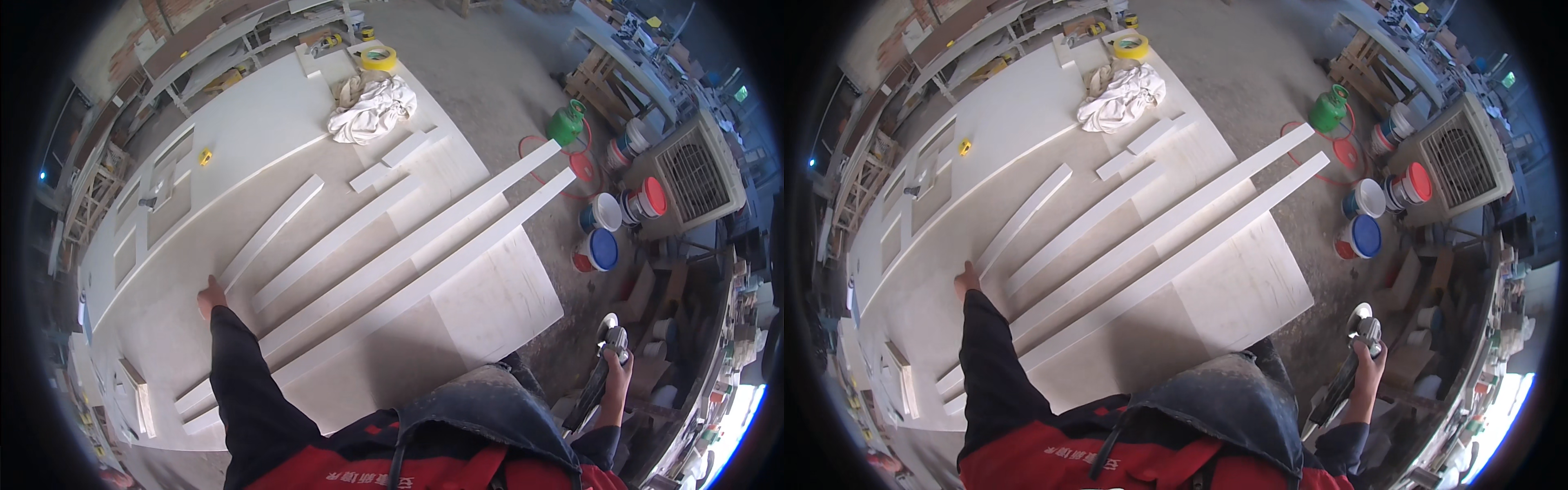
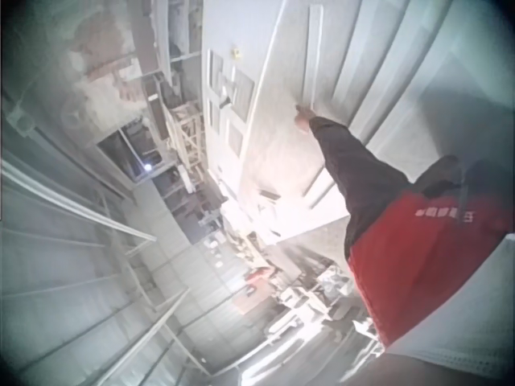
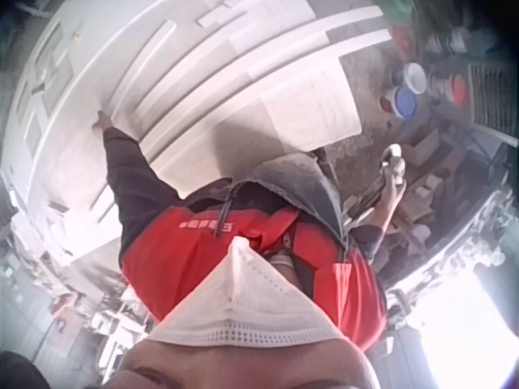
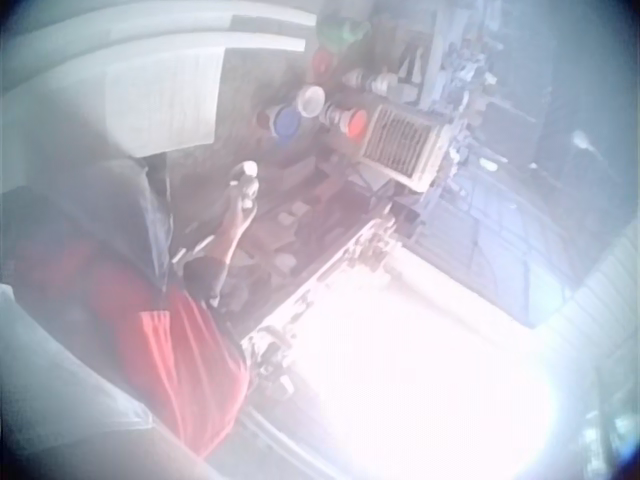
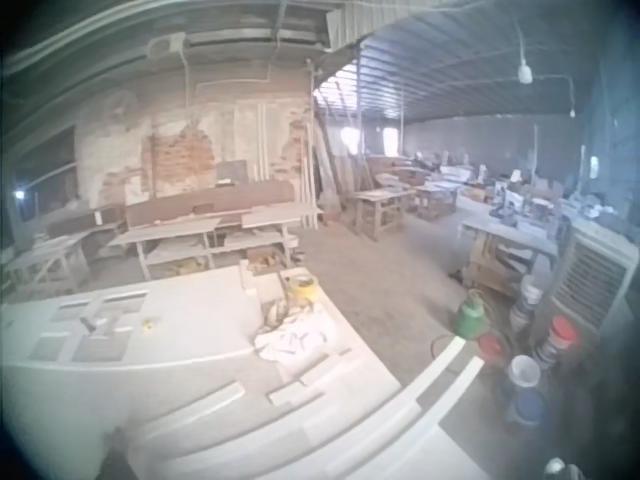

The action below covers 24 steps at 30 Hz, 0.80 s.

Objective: The person uses a handheld angle grinder to sand the edges of several white plastic strips. They handle the strips one at a time, grinding the edges and then placing them back on the workbench.

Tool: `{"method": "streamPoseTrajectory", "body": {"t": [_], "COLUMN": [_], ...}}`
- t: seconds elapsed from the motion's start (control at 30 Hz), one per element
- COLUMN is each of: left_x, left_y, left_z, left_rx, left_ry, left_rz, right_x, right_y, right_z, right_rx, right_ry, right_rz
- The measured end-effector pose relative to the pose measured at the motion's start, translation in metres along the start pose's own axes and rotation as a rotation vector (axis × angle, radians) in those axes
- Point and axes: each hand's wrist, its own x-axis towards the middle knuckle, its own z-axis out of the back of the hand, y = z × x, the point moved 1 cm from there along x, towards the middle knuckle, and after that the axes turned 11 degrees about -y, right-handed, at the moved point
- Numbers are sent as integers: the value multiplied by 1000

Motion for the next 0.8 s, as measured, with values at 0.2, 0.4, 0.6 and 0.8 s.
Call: {"method": "streamPoseTrajectory", "body": {"t": [0.2, 0.4, 0.6, 0.8], "left_x": [-161, -210, -217, -282], "left_y": [-129, -181, -188, -153], "left_z": [77, 61, 129, 213], "left_rx": [-420, -307, -517, -601], "left_ry": [204, 474, 1095, 1498], "left_rz": [-1091, -1310, -763, -547], "right_x": [3, -13, -5, 8], "right_y": [-10, 7, -26, -43], "right_z": [-32, -39, -18, -24], "right_rx": [15, 62, 41, 213], "right_ry": [90, 70, -2, 76], "right_rz": [-68, 2, -44, -96]}}
